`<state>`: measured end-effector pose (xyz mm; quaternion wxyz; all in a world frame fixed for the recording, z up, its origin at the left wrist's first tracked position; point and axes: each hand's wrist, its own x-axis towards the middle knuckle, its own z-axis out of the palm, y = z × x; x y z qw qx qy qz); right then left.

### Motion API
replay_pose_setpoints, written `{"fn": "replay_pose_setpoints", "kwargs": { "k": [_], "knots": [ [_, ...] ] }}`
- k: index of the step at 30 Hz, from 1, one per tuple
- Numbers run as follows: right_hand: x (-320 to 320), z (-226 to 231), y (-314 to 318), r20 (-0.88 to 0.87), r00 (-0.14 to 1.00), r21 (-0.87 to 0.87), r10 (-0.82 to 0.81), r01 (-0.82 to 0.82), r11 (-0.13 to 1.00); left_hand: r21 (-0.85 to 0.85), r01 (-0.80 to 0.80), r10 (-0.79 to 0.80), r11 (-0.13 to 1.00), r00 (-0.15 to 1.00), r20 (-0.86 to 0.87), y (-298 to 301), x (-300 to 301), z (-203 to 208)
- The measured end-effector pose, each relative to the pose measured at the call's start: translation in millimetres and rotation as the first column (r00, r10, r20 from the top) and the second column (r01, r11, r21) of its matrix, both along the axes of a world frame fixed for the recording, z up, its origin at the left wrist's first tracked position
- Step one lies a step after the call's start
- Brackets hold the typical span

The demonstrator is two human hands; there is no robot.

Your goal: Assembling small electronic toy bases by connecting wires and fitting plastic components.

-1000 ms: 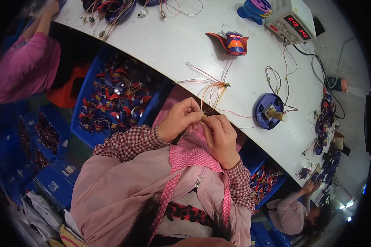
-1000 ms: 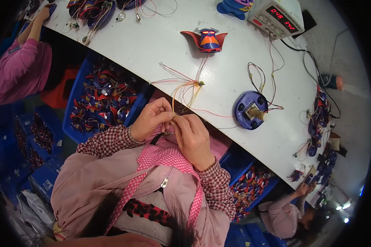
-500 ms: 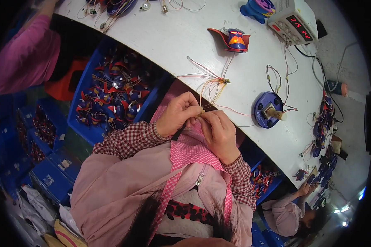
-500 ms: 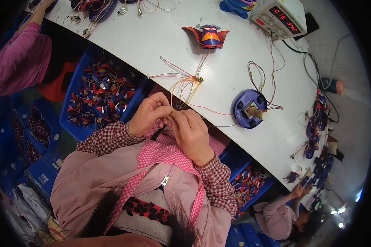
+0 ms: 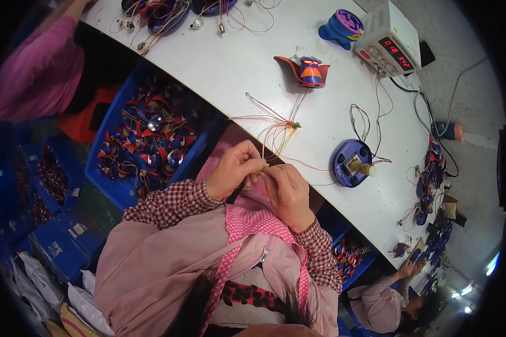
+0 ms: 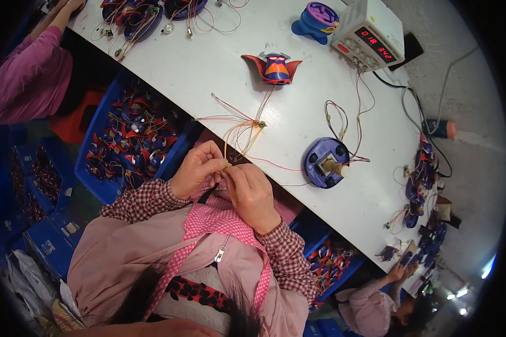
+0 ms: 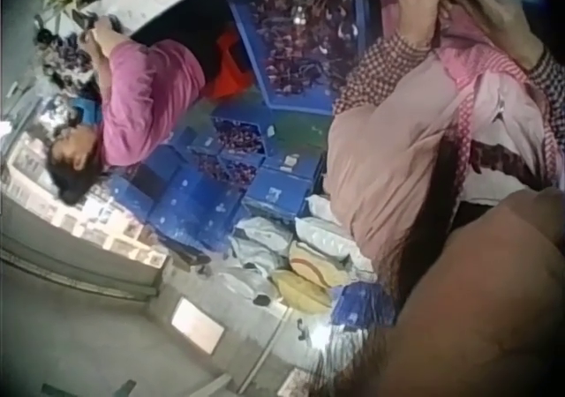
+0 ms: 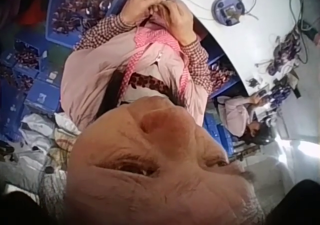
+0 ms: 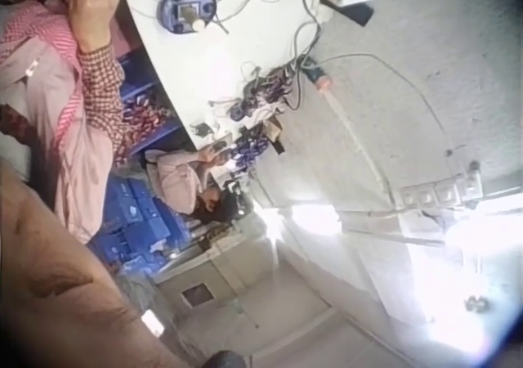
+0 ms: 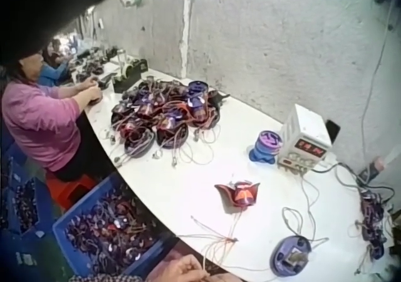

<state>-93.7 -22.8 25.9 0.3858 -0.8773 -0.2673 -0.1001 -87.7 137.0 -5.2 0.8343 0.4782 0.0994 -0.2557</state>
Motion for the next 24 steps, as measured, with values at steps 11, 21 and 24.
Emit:
{"fn": "replay_pose_setpoints", "kwargs": {
  "k": [11, 21, 24],
  "knots": [
    [-3, 3, -3, -0.008, 1.000, 0.005, 0.003, -0.003, 1.000, 0.019, -0.010, 0.009, 1.000, 1.000, 0.026, -6, -2, -4],
    [-8, 2, -4, 0.015, 1.000, 0.012, 0.013, -0.014, 1.000, 0.011, -0.050, 0.050, 0.999, 0.999, 0.013, -10, -10, -2],
    [-11, 1, -4, 0.009, 1.000, 0.016, 0.013, -0.013, 1.000, 0.003, -0.062, 0.062, 0.998, 0.998, 0.011, -11, -14, -4]
  ]
}}
